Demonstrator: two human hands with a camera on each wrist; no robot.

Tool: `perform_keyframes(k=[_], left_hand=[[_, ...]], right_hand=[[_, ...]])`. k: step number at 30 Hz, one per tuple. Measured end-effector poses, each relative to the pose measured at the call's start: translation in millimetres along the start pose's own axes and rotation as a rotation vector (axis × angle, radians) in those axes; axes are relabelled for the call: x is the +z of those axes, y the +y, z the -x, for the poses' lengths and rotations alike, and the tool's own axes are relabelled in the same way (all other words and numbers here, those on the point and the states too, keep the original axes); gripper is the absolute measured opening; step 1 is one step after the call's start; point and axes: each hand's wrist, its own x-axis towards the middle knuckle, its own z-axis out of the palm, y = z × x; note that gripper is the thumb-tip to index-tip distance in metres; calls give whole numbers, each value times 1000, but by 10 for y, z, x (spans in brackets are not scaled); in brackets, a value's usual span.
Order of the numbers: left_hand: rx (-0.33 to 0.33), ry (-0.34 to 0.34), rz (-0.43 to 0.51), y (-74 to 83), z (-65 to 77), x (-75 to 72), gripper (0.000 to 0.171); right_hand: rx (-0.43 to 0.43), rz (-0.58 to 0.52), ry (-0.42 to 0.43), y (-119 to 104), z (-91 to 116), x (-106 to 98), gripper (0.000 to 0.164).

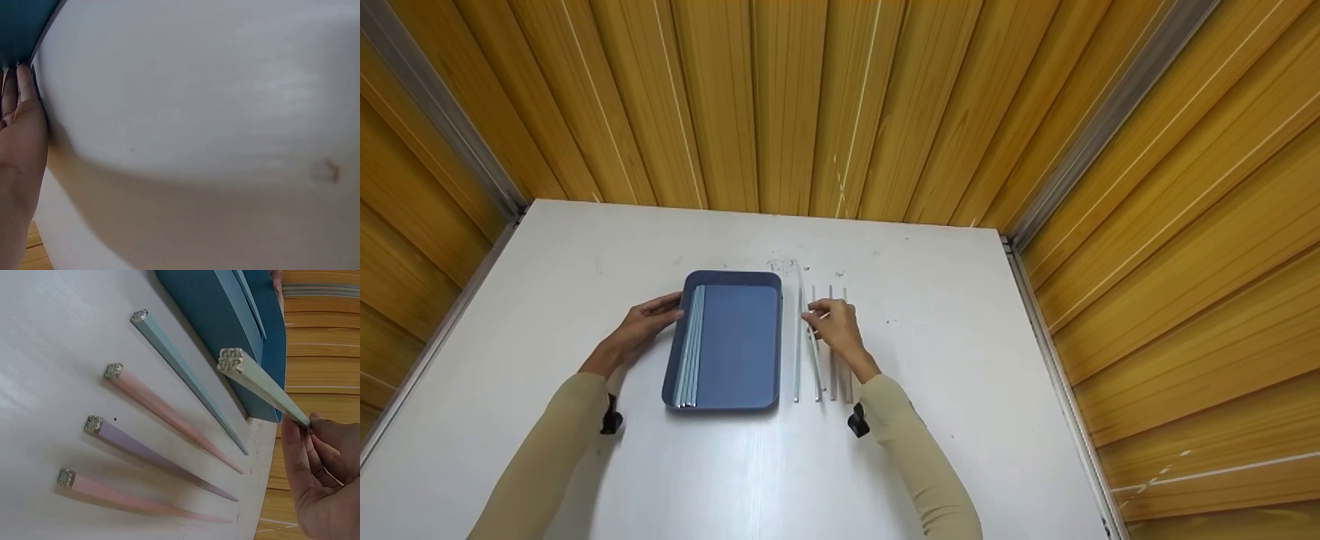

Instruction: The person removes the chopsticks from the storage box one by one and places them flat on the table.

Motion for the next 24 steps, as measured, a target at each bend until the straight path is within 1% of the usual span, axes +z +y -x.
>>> perform_keyframes(k=[4,8,11,18,24], left_hand=[[-1,1,-5,-13,-14,0,62],[-2,2,-2,-10,-14,-4,62],[-5,3,6,-4,-4,-4,63],[-7,0,31,13,14,-5,62],[-3,-12,23,15,20,-8,62]], right_hand=[[10,0,21,82,43,-93,25],[39,0,57,148,74,-191,24],[81,-14,93,212,90,-257,24],[177,-23,138,371,149,-387,26],[197,6,154,564,215,-461,27]])
